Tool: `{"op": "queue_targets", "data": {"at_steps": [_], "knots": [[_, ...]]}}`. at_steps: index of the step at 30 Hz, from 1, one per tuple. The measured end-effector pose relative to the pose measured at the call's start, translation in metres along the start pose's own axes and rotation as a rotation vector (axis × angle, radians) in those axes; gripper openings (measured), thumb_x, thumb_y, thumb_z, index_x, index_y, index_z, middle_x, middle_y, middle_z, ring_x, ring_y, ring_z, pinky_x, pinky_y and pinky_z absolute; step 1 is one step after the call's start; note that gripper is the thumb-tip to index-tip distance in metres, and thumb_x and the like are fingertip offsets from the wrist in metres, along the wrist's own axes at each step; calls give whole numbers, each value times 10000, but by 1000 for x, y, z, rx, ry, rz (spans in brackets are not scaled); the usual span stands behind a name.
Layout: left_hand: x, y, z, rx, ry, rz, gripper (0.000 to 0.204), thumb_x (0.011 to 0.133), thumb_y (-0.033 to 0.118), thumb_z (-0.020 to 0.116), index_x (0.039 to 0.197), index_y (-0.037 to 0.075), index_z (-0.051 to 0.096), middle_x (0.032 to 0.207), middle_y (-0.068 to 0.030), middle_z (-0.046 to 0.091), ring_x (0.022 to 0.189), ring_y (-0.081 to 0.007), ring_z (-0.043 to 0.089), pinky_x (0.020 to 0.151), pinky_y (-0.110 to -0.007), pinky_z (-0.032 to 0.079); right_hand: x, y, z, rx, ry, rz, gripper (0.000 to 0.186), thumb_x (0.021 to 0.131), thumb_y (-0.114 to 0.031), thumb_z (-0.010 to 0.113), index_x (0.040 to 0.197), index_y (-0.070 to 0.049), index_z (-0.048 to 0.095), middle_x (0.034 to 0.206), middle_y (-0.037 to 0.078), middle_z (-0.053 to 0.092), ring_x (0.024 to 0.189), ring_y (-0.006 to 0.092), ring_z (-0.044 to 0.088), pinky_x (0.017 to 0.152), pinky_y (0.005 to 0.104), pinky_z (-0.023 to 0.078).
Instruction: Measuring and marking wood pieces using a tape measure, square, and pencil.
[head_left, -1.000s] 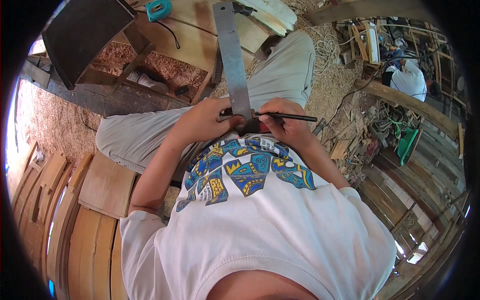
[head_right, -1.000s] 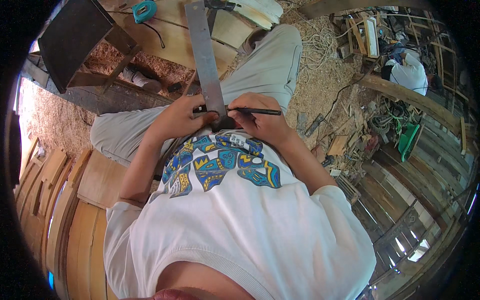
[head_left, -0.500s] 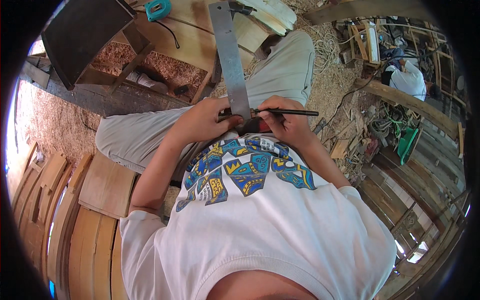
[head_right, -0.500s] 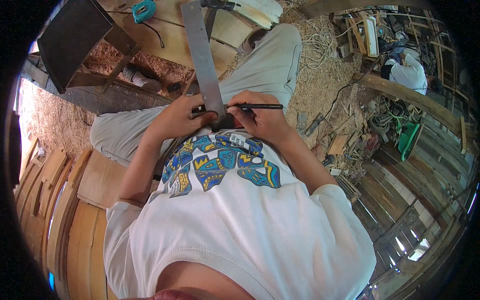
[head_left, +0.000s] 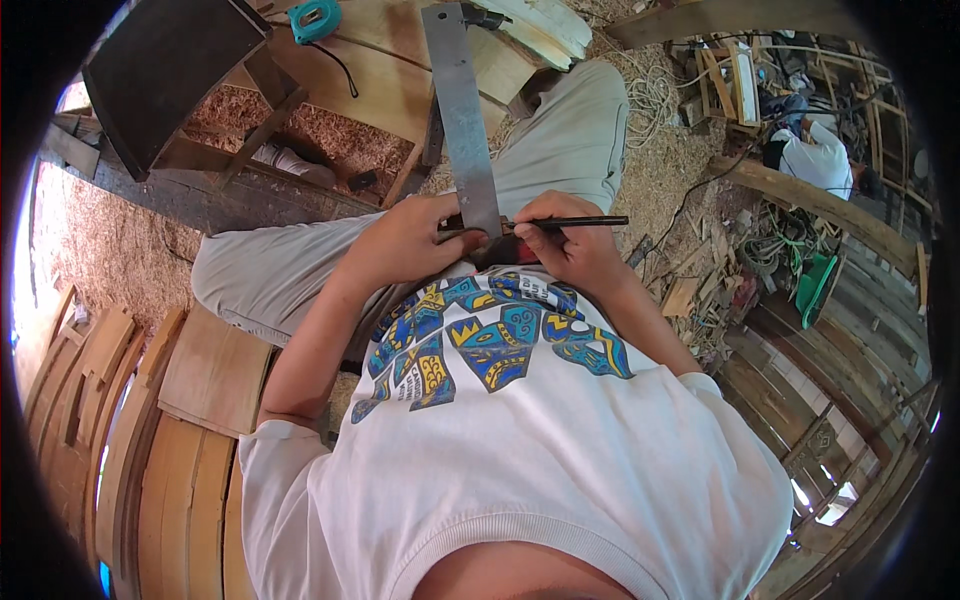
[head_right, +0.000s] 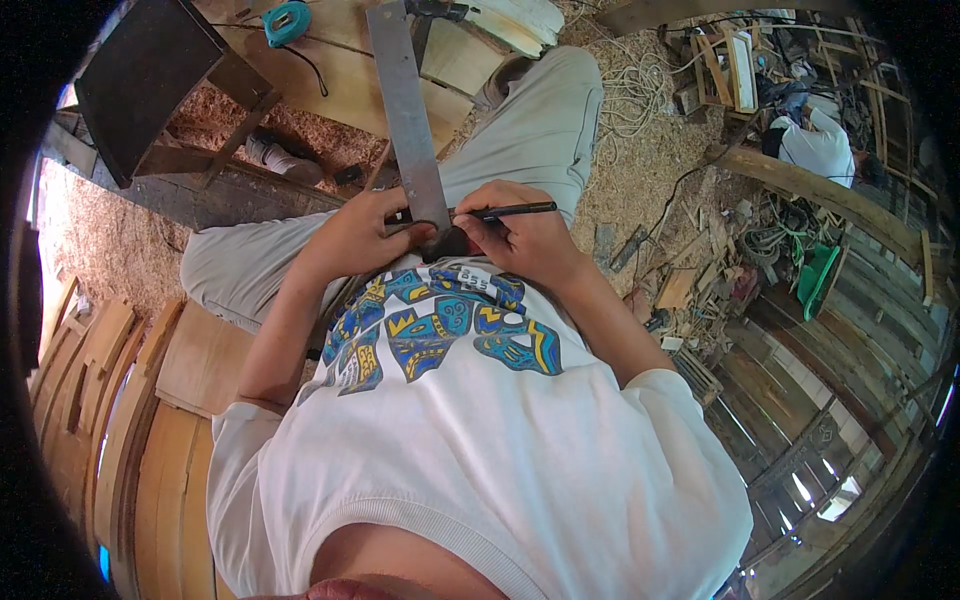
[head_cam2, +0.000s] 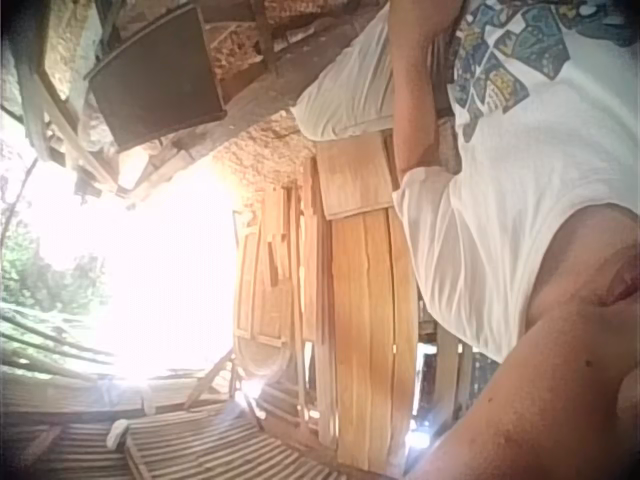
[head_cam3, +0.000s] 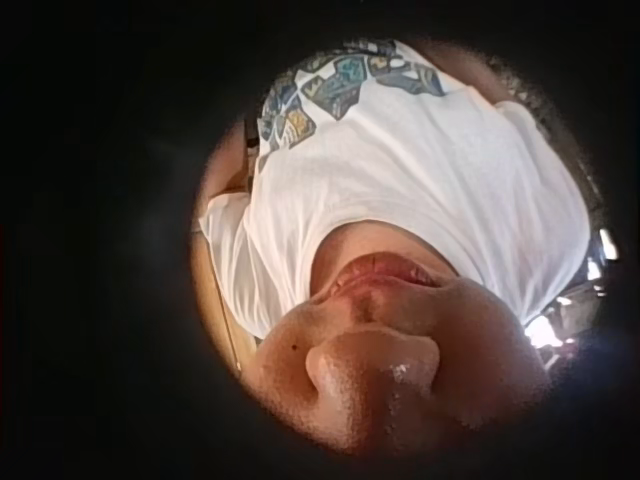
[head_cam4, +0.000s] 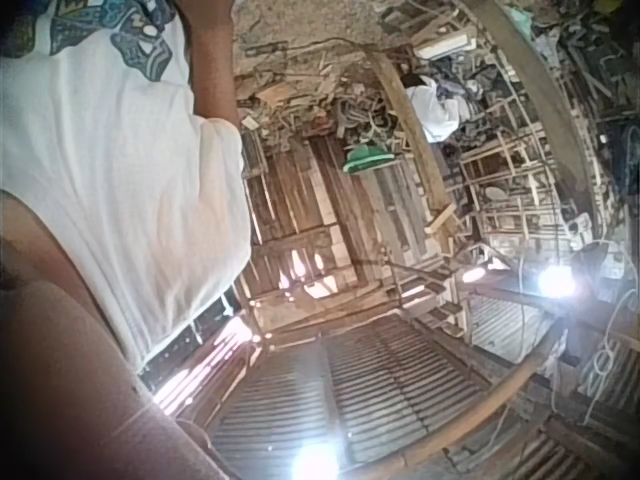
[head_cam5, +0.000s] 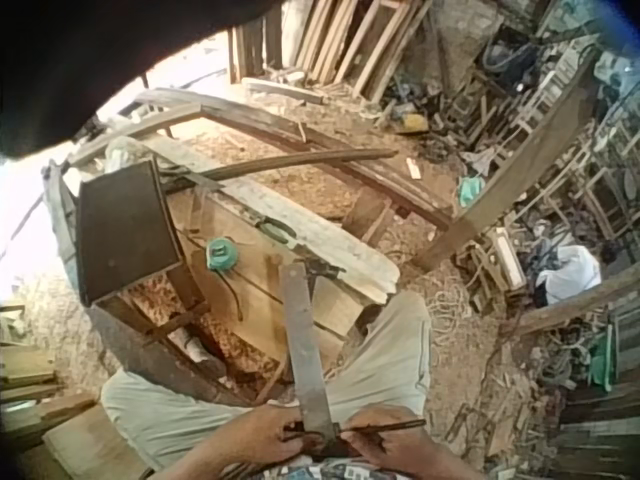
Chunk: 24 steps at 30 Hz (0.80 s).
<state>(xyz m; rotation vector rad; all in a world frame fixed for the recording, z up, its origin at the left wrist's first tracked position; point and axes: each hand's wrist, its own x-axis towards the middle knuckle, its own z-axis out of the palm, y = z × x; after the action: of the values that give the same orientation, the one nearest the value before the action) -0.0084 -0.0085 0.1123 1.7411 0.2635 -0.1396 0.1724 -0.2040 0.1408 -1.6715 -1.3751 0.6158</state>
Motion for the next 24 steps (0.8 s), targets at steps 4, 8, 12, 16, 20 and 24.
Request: {"op": "queue_targets", "data": {"at_steps": [4, 8, 12, 16, 20, 24], "knots": [[0, -1, 0, 49, -25, -50, 293, 945, 206, 792, 1174, 29, 743, 1081, -227, 771, 971, -407, 738, 882, -426, 556, 1, -1, -1, 26, -23, 26, 90, 969, -84, 789, 994, -65, 705, 837, 106, 703, 658, 249, 686, 601, 364, 533], [0, 3, -1, 37, -27, -74, 292, 942, 200, 793, 1172, 27, 744, 1074, -226, 772, 972, -405, 738, 884, -426, 555, 0, 0, -1, 14, -24, 30, 85, 972, -91, 787, 987, -64, 709, 835, 106, 702, 654, 246, 679, 601, 360, 531], [-1, 0, 0, 16, -17, -43, 277, 938, 173, 786, 1166, 22, 743, 1064, -218, 775, 957, -383, 741, 874, -425, 553, 2, -2, -1, 28, -22, 36, 86, 974, -101, 790, 981, -64, 713, 832, 104, 699, 655, 240, 672, 591, 353, 521], [0, -1, 0, 21, -32, -59, 257, 939, 146, 771, 1161, 20, 740, 1062, -217, 775, 941, -366, 741, 869, -418, 554, 3, -2, 0, 28, -27, 36, 87, 968, -104, 796, 974, -64, 718, 821, 100, 692, 660, 239, 667, 590, 359, 512], [0, -4, 0, 2, -42, -51, 255, 945, 141, 767, 1166, 20, 732, 1067, -216, 776, 951, -363, 747, 877, -414, 558, 4, 1, -1, -6, -26, -21, 88, 960, -102, 800, 970, -60, 723, 808, 101, 686, 662, 256, 660, 600, 368, 511], [0, -5, 1, -18, -13, -1, 259, 953, 182, 766, 1165, 37, 732, 1000, -228, 767, 917, -403, 742, 826, -437, 559, 6, -1, -2, 27, -46, 16, 88, 958, -104, 797, 963, -58, 722, 809, 107, 691, 683, 285, 658, 617, 384, 512]]}}
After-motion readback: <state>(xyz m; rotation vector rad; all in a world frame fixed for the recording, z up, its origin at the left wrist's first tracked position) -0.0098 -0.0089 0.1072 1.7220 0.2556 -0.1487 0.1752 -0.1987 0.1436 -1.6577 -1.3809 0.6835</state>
